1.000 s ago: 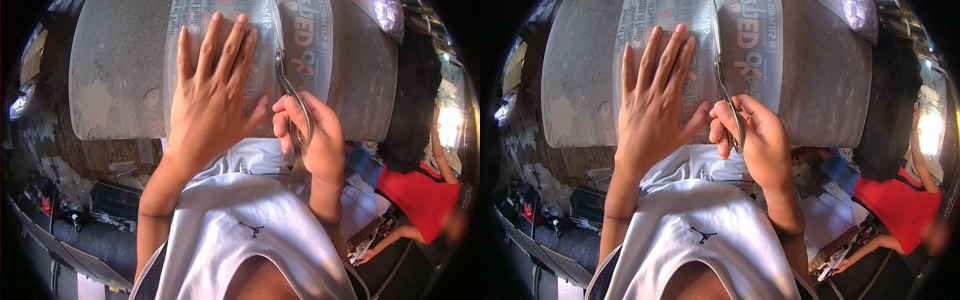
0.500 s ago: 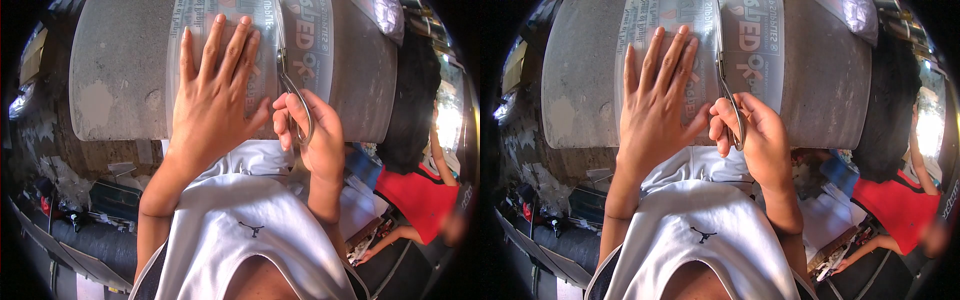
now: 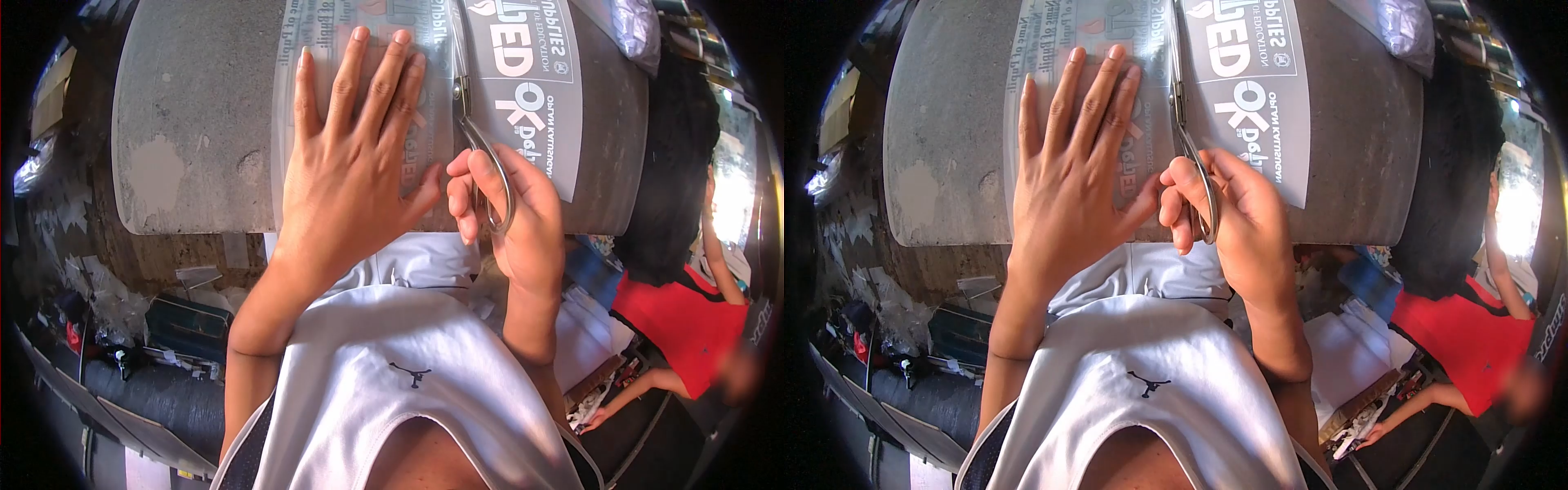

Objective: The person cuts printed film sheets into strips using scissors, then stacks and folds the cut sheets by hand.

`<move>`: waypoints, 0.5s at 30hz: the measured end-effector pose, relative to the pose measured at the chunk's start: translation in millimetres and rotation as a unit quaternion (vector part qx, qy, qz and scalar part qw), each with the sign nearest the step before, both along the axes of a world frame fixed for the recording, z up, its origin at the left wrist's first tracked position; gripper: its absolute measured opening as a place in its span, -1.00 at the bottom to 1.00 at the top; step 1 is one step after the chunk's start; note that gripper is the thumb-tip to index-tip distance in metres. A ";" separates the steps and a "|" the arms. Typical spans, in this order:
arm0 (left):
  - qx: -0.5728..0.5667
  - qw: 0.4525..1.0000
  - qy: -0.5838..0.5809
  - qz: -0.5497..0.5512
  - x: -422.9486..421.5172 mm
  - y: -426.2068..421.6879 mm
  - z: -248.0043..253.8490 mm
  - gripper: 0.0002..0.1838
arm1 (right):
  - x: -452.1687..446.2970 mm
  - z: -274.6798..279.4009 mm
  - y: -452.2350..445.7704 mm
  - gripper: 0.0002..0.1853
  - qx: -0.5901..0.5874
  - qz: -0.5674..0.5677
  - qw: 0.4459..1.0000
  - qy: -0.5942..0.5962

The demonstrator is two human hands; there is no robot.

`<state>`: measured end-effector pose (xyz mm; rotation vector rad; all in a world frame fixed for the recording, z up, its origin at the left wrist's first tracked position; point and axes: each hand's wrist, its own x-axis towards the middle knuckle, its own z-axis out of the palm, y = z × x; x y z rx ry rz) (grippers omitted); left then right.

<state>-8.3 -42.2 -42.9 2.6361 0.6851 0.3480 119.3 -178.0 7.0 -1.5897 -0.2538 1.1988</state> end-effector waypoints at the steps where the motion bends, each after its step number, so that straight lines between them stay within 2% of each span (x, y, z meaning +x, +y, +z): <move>1: 0.000 1.000 0.000 0.000 0.0 0.2 0.0 0.08 | 0.3 0.0 0.2 -0.64 -0.002 -0.001 1.000 0.000; 15: -0.007 1.000 -0.005 -0.002 0.6 1.6 2.4 0.05 | 4.3 1.5 1.3 -0.66 -0.017 0.001 1.000 -0.008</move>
